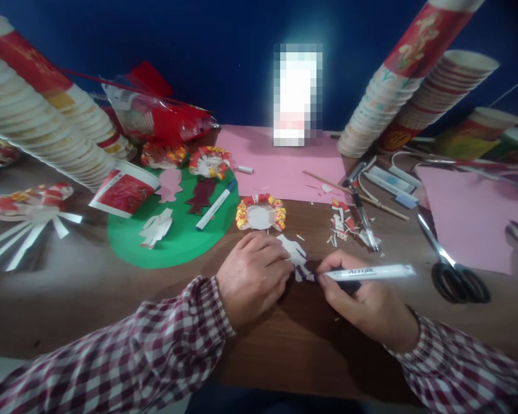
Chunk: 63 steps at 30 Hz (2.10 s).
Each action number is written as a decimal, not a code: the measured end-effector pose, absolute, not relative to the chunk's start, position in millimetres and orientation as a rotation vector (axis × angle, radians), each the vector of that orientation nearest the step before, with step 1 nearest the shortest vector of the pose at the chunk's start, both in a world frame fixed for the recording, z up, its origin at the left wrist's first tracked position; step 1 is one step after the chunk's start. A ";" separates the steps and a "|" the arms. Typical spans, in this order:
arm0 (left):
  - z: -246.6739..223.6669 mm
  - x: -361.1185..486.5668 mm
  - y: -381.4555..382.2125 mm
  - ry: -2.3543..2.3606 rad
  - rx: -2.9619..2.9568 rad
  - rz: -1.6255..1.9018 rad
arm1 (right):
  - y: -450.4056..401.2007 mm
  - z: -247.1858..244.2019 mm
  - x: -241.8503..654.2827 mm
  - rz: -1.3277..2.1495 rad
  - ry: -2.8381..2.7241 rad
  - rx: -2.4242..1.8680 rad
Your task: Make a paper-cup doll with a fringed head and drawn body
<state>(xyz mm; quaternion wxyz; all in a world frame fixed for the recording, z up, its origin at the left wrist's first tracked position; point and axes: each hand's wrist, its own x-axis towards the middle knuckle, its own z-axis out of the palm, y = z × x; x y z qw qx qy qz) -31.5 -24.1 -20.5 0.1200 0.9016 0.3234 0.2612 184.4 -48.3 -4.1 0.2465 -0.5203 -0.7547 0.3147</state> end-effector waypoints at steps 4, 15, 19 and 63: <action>-20.7 -31.2 -24.1 0.942 2.639 0.772 | -47.8 -3.2 183.7 0.873 -2.060 -1.418; -21.9 -31.6 -24.2 0.950 2.631 0.746 | -47.4 -3.1 183.0 0.883 -1.985 -1.437; -21.1 -31.5 -24.5 0.954 2.638 0.752 | -47.3 -3.7 182.5 0.873 -2.026 -1.430; -21.1 -32.4 -24.8 0.945 2.633 0.748 | -40.6 3.6 188.7 1.076 -1.812 -1.399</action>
